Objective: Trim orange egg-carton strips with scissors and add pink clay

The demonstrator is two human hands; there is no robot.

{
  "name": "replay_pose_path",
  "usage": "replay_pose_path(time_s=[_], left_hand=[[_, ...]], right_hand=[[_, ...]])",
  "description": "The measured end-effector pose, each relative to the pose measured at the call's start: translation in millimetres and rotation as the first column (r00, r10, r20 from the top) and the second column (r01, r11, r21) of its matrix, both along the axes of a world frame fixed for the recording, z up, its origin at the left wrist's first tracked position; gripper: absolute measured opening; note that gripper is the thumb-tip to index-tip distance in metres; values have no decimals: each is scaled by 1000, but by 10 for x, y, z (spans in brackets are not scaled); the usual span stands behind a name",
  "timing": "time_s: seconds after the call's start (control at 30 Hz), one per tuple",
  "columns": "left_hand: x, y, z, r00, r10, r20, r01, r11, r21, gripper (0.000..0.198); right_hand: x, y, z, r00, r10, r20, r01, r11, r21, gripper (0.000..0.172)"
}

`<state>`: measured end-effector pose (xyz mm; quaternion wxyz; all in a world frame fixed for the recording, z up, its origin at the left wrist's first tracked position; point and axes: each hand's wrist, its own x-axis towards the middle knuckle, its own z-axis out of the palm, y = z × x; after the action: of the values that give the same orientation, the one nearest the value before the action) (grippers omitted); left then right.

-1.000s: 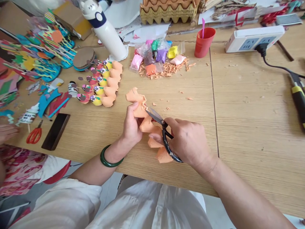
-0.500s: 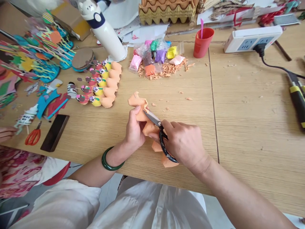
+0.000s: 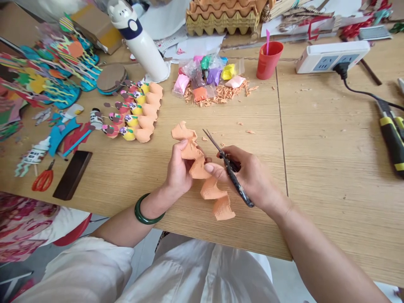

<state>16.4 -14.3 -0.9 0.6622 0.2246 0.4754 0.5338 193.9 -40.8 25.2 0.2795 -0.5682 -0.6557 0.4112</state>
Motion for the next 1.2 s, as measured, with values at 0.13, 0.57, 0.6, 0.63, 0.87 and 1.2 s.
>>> replay_pose_path(time_s=[0.13,0.57,0.6,0.63,0.87,1.2], left_hand=[[1,-9,1,1000,-17,5,17,999,51,34],[68,-188,101,999,11,38,-14,996,87,29],[70,-204,95,999,1,36,-5,995,97,31],[72,-220,89,999,-12,34,8,994,110,33],[39,-249,101,997,80,-15,-74,965,253,40],[-134,108,73,974,187,132,-219,929,297,16]], right_hand=[[-60,-76,11,951,-21,308,-26,989,146,59],[-188,-324,104,842,-187,505,-201,761,617,39],[-195,-333,109,839,-192,510,-209,750,627,37],[-202,-341,111,834,-202,513,-213,740,638,37],[-216,-350,153,805,-299,513,-197,681,705,34],[-262,-253,45,953,-223,204,48,779,626,30]])
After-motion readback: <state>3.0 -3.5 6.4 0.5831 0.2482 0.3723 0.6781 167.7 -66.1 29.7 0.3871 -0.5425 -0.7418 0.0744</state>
